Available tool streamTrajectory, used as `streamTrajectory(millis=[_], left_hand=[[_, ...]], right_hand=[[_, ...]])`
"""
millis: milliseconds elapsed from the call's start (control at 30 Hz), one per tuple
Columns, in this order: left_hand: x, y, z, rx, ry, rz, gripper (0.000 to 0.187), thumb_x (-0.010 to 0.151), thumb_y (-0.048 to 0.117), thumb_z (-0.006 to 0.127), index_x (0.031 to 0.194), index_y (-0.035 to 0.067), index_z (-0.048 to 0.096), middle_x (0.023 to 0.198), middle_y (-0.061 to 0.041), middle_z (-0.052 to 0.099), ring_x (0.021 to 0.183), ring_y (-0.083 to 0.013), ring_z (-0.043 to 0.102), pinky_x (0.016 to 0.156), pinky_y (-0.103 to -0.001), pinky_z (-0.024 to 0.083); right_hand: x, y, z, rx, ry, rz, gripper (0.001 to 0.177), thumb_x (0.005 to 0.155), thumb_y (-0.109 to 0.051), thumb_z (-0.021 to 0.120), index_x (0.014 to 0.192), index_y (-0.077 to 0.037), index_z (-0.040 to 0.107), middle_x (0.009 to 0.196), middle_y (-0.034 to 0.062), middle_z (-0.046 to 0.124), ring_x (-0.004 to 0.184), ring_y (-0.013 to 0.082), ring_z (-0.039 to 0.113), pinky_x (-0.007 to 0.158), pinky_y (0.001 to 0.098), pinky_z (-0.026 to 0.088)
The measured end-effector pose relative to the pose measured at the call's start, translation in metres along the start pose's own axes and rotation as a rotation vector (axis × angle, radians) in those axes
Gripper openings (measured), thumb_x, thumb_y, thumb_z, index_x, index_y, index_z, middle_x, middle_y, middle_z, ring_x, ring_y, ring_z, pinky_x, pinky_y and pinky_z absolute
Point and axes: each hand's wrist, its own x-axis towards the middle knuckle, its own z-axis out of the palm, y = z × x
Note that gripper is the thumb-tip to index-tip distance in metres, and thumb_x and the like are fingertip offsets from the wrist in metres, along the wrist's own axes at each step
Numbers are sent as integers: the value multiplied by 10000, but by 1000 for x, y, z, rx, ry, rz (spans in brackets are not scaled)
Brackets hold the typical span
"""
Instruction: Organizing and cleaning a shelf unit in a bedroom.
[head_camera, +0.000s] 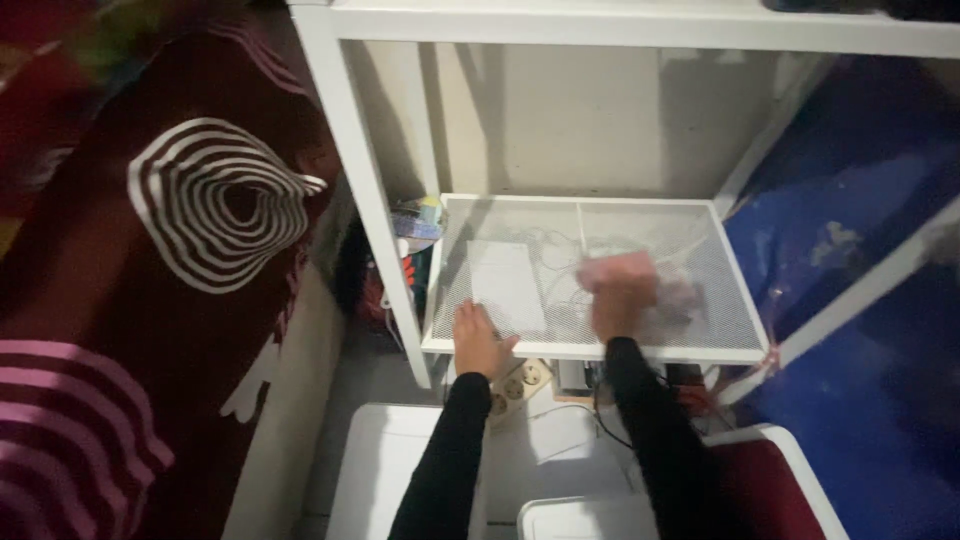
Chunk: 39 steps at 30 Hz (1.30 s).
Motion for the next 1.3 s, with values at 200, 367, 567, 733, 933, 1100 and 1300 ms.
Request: streamTrajectory(millis=[200, 367, 567, 733, 933, 1100, 1300], left_hand=[[-2, -31, 35, 146, 79, 143, 1002, 879, 632, 599, 1519, -80, 303, 1617, -251, 248, 1512, -398, 156, 1211, -519, 91], [15, -83, 89, 463, 40, 248, 692, 995, 473, 451, 1543, 51, 430, 1635, -145, 351, 1556, -411, 173, 1278, -574, 76], [3, -21, 5, 555, -340, 153, 870, 895, 598, 511, 1534, 27, 361, 1660, -207, 198, 1545, -394, 57, 1230, -565, -22], [-3, -11, 3, 453, -330, 47, 1006, 914, 601, 552, 1608, -9, 154, 1694, -212, 60, 1558, -386, -31, 1204, -542, -44], [13, -35, 12, 176, -173, 73, 952, 964, 625, 444, 1611, 3, 125, 1696, -175, 74, 1569, -323, 21, 1235, -482, -14], [32, -47, -25, -662, -190, -44, 750, 1047, 528, 359, 1590, 27, 229, 1685, -166, 192, 1569, -320, 179, 1270, -456, 158], [17, 0, -40, -80, 164, 16, 602, 1031, 500, 405, 1521, 151, 431, 1692, -109, 292, 1555, -347, 233, 1256, -520, 178]], right_hand=[[-8, -113, 187, 442, 23, -475, 611, 767, -43, 612, 1371, 40, 573, 1424, 264, 569, 1380, 437, 465, 1195, 516, 304], [-9, -228, 211, 433, -106, -632, 410, 847, -50, 574, 1243, -17, 679, 1366, 215, 626, 1339, 380, 528, 1185, 504, 335], [-5, -226, 145, 336, -446, -675, 331, 896, -123, 571, 1179, 9, 681, 1256, 228, 664, 1222, 383, 602, 1071, 478, 450], [-4, -135, 39, 602, -282, -862, 480, 739, -40, 583, 1189, -95, 740, 1258, 192, 693, 1235, 384, 581, 1068, 495, 425], [-20, -63, 12, 128, -30, -612, 465, 794, -45, 554, 1243, -13, 671, 1296, 200, 636, 1217, 391, 563, 1033, 503, 424], [-51, -125, 0, 528, -203, -634, 300, 949, -86, 540, 1200, -80, 703, 1221, 149, 679, 1189, 365, 617, 1056, 503, 446], [-80, -157, -56, 479, 181, -874, 456, 811, -200, 596, 1157, 77, 704, 1205, 270, 680, 1146, 412, 615, 991, 463, 462]])
